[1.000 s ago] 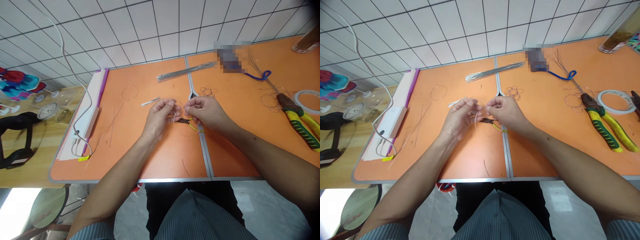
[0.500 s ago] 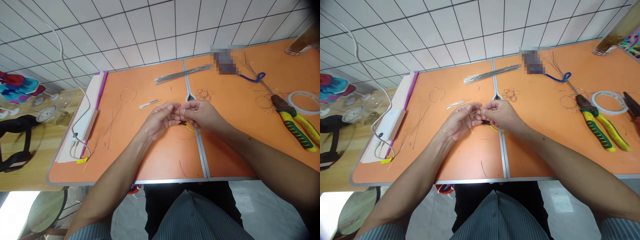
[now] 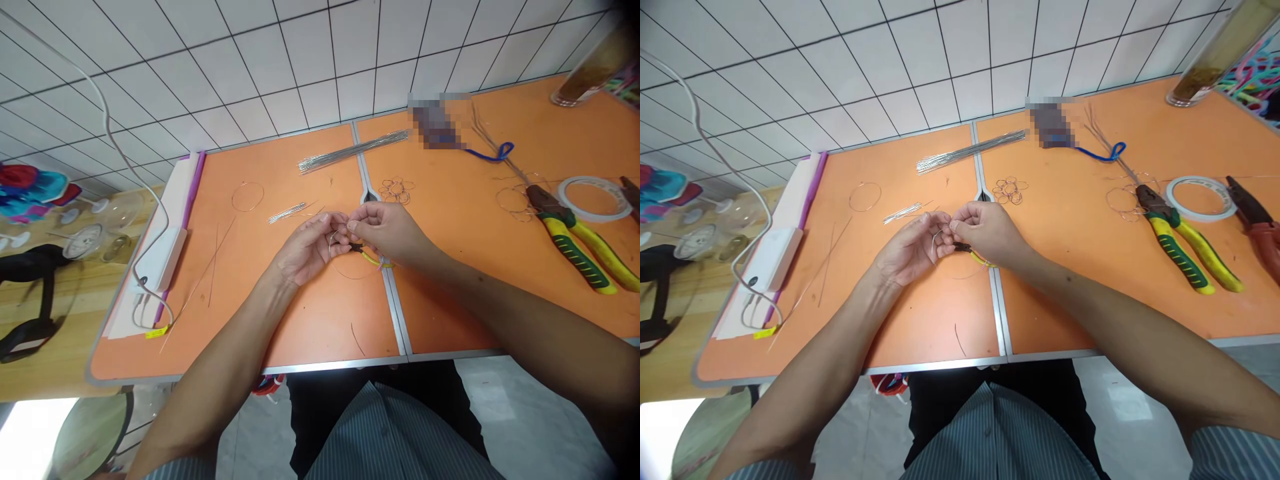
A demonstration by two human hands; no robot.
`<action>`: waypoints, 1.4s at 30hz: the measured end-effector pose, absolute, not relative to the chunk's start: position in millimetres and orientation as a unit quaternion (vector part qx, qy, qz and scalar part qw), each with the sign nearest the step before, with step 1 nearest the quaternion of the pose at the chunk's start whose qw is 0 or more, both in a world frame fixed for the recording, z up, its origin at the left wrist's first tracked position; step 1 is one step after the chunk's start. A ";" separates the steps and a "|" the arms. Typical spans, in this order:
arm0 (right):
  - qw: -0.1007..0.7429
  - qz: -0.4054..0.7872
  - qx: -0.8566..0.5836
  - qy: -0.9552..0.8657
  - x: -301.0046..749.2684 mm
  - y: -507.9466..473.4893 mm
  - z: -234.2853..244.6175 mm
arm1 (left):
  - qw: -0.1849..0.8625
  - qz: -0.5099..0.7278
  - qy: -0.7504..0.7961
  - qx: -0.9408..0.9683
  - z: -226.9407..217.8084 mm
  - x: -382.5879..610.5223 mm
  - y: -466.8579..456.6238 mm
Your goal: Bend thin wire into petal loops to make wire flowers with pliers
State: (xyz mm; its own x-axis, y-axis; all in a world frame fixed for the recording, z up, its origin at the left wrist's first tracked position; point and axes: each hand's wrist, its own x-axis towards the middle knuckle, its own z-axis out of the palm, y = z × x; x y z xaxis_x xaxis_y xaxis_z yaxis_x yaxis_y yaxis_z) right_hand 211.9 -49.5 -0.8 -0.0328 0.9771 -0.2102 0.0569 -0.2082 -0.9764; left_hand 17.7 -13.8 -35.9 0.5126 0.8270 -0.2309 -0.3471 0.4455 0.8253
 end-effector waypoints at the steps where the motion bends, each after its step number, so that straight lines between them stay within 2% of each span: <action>1: 0.419 0.541 -0.557 -0.470 211.9 -49.7 0.4 | 0.787 0.374 0.325 0.368 -35.6 17.8 -13.8; 13: 0.399 0.536 -0.553 -0.497 215.9 -48.9 -1.4 | 0.800 0.390 0.286 0.356 -42.7 16.8 -13.2; 28: 0.409 0.666 -0.453 -0.429 225.2 -43.1 -10.4 | 0.783 0.396 0.235 0.418 -42.5 16.1 -14.2; 42: 0.410 0.675 -0.440 -0.428 223.9 -44.8 -9.1 | 0.783 0.418 0.224 0.403 -45.5 15.9 -13.4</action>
